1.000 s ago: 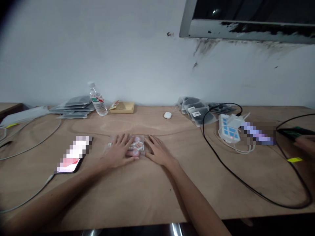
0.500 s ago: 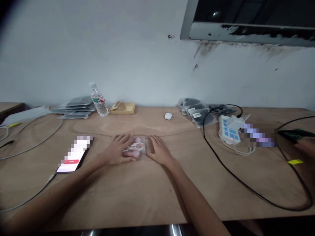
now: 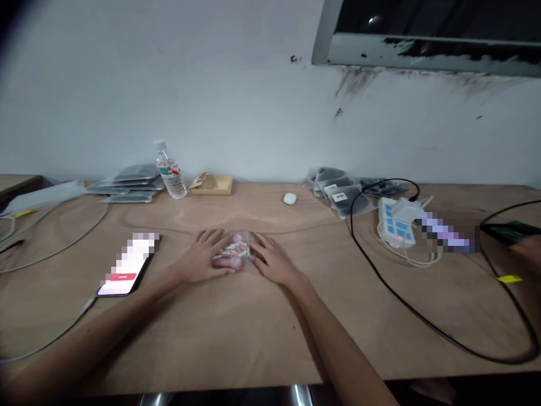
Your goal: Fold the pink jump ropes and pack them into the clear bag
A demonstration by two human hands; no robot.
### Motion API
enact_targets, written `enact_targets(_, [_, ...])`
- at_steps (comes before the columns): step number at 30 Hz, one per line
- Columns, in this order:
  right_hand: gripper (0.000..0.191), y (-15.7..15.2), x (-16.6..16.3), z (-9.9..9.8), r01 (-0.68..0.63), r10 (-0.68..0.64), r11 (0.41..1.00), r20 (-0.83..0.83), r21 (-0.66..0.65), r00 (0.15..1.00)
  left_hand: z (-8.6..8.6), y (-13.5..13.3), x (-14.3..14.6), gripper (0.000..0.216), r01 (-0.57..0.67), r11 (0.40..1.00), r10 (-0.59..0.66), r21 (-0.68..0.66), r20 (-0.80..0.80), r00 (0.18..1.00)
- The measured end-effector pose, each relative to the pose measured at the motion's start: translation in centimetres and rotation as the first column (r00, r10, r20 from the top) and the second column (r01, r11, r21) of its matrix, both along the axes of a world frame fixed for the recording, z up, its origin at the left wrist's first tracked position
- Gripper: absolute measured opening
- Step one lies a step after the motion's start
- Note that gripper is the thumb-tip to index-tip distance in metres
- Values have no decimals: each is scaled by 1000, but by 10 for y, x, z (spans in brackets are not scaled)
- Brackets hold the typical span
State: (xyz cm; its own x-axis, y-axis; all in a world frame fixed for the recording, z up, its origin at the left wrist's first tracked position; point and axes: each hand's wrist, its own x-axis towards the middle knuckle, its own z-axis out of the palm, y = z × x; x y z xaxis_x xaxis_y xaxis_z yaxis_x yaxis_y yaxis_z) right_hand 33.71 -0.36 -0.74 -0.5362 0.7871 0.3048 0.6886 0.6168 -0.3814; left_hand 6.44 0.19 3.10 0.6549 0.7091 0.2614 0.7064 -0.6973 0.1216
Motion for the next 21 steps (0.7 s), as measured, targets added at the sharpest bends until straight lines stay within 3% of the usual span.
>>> enact_targets(5, [51,1,9,0,37,-38,999,-52,-29,998,0,12,-11,77,-15,1000,15,25,0,1000])
enact_targets(12, [55,6,15,-11,146,-146,989,0,-4,989,1,17,-16,80,-24,1000,24,3,40,999])
enact_targets(16, [49,6,14,-8,82,-82,997,-1,7,997,2,17,-19,81,-22,999,26,-30,118,993])
enact_targets(21, [51,4,9,1,-28,21,998,-126,-53,992,4,18,-21,77,-4,999,11,-49,151,989])
